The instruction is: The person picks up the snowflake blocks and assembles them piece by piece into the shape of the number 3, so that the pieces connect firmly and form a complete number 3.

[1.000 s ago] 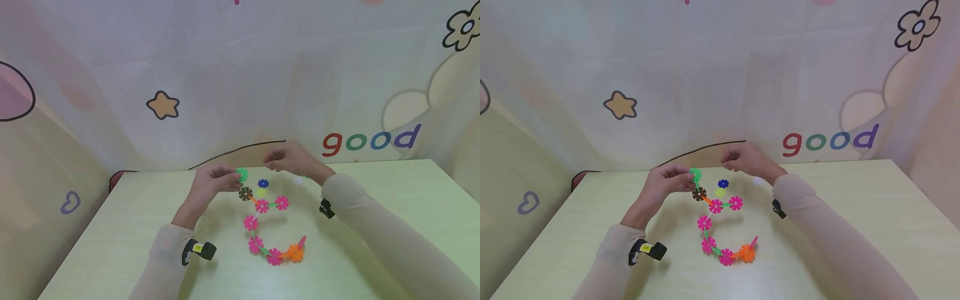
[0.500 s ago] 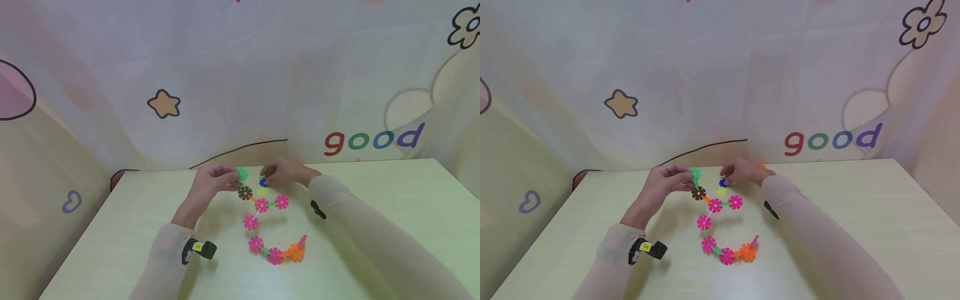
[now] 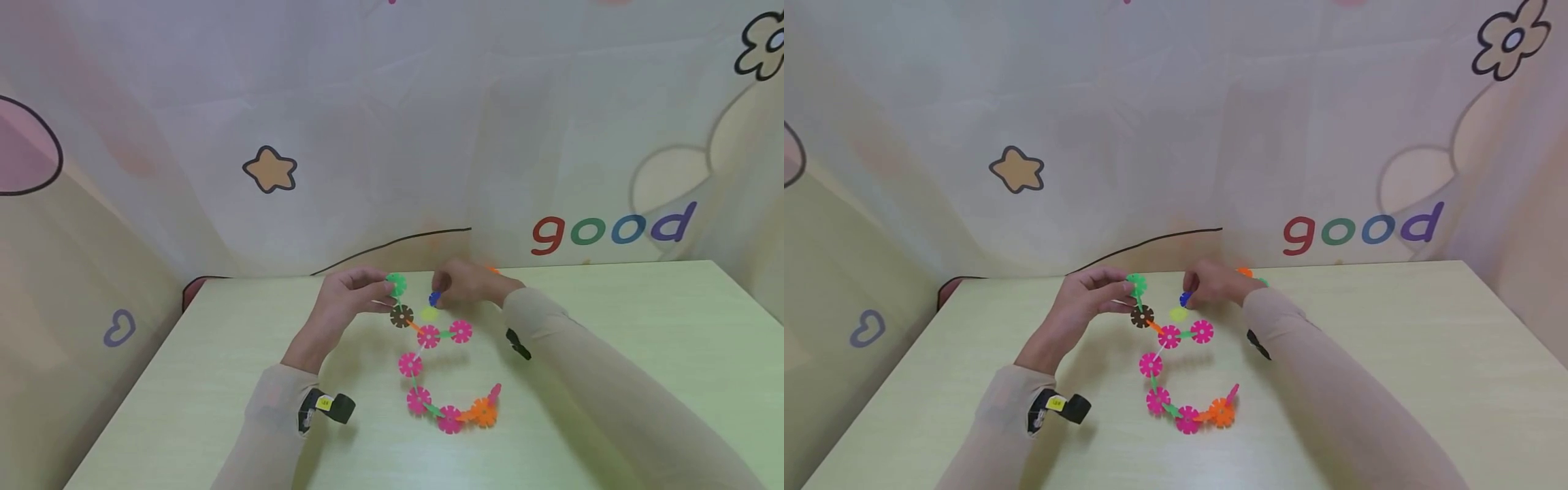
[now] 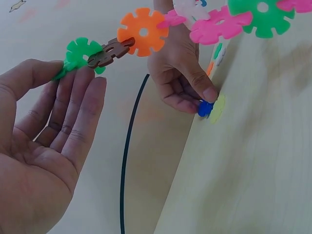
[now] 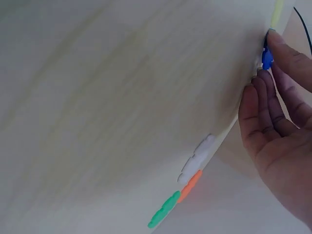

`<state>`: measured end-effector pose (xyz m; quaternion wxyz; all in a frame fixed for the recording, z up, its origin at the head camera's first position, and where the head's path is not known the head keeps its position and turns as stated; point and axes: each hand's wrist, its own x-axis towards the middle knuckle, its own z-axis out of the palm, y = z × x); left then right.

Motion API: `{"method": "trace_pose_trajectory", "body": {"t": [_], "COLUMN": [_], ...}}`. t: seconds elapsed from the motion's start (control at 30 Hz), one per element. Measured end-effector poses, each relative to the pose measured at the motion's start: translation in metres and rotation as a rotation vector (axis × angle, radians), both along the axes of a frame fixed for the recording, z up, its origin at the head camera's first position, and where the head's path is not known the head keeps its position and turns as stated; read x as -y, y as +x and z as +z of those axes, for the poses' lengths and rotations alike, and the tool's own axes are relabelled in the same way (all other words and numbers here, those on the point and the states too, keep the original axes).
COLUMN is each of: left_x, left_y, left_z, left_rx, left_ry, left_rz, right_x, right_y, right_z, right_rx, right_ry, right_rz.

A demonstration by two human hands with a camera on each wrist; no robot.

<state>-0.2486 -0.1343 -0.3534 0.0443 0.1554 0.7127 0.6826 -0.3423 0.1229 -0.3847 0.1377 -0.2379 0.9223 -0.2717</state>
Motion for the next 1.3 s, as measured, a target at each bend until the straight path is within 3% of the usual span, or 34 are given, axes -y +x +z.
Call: {"method": "trace_pose_trajectory", "body": {"t": [0.17,0.33,0.47,0.63,0.8,1.03,1.3], "left_x": [0.000,-0.001,-0.002,-0.003,-0.004,-0.005,-0.007], "left_y": [0.000,-0.001,-0.001,-0.002,-0.001,0.000,0.000], "left_z": [0.000,-0.001,0.000,-0.001,0.000,0.001,0.001], "left_rx": [-0.009,-0.008,0.001,0.005,0.004,0.001,0.007], "left_ry": [0.002,0.014,0.023,0.020,0.007,-0.011,-0.043], "left_rz": [-0.004,-0.014,-0.020,-0.016,-0.008,-0.019,-0.035], "right_x": [-0.007,-0.017,-0.018,-0.013,-0.007,-0.001,0.004], "right_y": [0.005,0.021,0.039,0.061,0.071,0.074,0.076], "right_z": [0.006,0.018,0.032,0.046,0.050,0.048,0.045], "right_rx": [0.025,0.034,-0.034,-0.120,-0.182,-0.255,-0.265], "right_ry": [-0.026,-0.274,-0.468,-0.557,-0.667,-0.747,-0.726], "right_rz": [-0.058,-0.085,-0.069,-0.085,-0.074,0.000,0.004]}}
